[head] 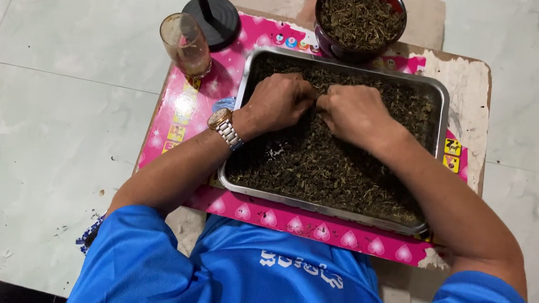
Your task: The person sits on the floor and sorts through a large tray of dried green herbs by hand. They pick through the herbs, separating them and transferring portions into a smaller bowl placed nearby.
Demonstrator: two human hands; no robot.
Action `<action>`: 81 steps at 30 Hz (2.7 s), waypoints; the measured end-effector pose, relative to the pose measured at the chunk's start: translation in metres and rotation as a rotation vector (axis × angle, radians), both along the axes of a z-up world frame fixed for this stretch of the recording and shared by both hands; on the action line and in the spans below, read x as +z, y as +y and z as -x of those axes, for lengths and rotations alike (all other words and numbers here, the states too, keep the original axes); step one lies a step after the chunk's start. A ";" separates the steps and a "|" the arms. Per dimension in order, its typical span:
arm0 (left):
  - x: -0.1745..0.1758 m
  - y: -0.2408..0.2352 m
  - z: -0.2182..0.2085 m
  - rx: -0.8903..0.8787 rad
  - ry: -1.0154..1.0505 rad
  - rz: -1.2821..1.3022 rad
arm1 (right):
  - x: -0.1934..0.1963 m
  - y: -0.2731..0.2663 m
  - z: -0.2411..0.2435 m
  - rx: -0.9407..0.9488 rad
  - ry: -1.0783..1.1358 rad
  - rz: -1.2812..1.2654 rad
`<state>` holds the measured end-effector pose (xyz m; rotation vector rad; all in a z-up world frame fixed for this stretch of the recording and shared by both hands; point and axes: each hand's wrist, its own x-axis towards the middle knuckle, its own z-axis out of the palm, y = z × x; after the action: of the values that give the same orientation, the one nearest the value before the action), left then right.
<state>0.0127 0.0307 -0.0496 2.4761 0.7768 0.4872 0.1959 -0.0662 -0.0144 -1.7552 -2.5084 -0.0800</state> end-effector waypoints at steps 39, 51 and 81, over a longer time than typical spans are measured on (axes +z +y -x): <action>-0.016 0.004 0.001 -0.063 0.048 -0.096 | 0.025 0.066 -0.085 -0.256 0.789 -0.293; 0.013 -0.004 0.003 0.216 0.216 0.031 | 0.001 0.027 -0.034 -0.179 0.295 0.128; 0.016 -0.001 0.006 0.203 0.234 0.146 | 0.012 0.031 0.007 -0.146 0.089 0.226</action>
<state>0.0071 0.0298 -0.0332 2.3549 1.1237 0.2026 0.1889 -0.0351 -0.0026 -1.9740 -2.4047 0.2770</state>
